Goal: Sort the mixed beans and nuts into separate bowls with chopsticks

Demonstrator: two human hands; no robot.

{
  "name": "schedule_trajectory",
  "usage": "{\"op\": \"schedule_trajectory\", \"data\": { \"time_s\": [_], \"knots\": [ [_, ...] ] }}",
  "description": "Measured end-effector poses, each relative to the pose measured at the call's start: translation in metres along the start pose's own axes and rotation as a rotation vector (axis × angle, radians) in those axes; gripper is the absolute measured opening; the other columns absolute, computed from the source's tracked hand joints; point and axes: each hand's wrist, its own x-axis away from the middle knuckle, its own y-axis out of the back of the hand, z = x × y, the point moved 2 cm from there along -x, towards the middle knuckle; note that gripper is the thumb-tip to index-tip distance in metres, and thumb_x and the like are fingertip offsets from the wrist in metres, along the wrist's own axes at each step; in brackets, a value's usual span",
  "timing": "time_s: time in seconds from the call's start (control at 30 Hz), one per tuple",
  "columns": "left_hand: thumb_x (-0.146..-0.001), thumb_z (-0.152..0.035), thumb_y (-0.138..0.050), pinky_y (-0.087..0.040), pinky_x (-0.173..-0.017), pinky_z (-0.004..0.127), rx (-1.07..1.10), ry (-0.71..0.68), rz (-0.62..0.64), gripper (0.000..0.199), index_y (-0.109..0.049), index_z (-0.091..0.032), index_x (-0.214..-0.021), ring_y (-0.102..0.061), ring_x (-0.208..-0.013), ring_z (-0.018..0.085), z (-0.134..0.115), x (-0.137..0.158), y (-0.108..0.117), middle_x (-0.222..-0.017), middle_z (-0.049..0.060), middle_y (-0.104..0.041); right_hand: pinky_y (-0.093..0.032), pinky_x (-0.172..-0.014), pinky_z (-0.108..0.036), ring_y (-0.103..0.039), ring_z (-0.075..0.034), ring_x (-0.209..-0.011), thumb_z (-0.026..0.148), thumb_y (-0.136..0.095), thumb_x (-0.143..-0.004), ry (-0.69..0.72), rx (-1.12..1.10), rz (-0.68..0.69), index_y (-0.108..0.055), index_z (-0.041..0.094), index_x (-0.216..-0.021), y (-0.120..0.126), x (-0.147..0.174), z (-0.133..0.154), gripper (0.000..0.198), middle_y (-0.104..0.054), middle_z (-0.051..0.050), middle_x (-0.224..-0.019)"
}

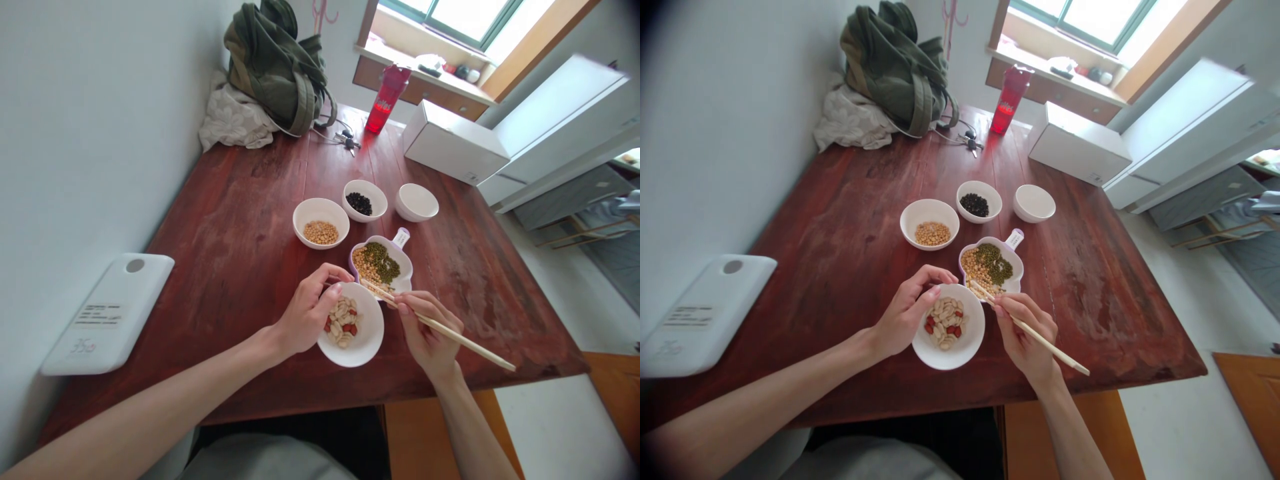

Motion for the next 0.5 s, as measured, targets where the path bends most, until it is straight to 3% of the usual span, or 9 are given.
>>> {"op": "schedule_trajectory", "data": {
  "time_s": [0.27, 0.5],
  "knots": [
    [-0.109, -0.035, -0.055, -0.058, -0.091, 0.037, 0.001, 0.000, -0.005, 0.022, -0.068, -0.018, -0.116, -0.073, -0.103, 0.024, -0.0012, -0.0002, -0.0005, -0.121, 0.010, -0.076, -0.068, -0.076, -0.026, -0.082, -0.016, -0.087, 0.001, -0.071, -0.098, 0.020, 0.004, 0.049, -0.077, 0.025, -0.110, -0.0047, -0.0026, -0.0055, 0.027, -0.082, -0.004, -0.102],
    [-0.109, -0.035, -0.055, -0.058, -0.092, 0.038, 0.002, 0.003, -0.004, 0.022, -0.069, -0.019, -0.116, -0.073, -0.104, 0.025, -0.0009, 0.0003, -0.0004, -0.122, 0.010, -0.076, -0.069, -0.077, -0.025, -0.083, -0.016, -0.086, 0.002, -0.071, -0.098, 0.032, 0.014, 0.011, -0.077, 0.024, -0.109, -0.0039, -0.0037, -0.0056, 0.026, -0.083, -0.004, -0.100]
  ]
}}
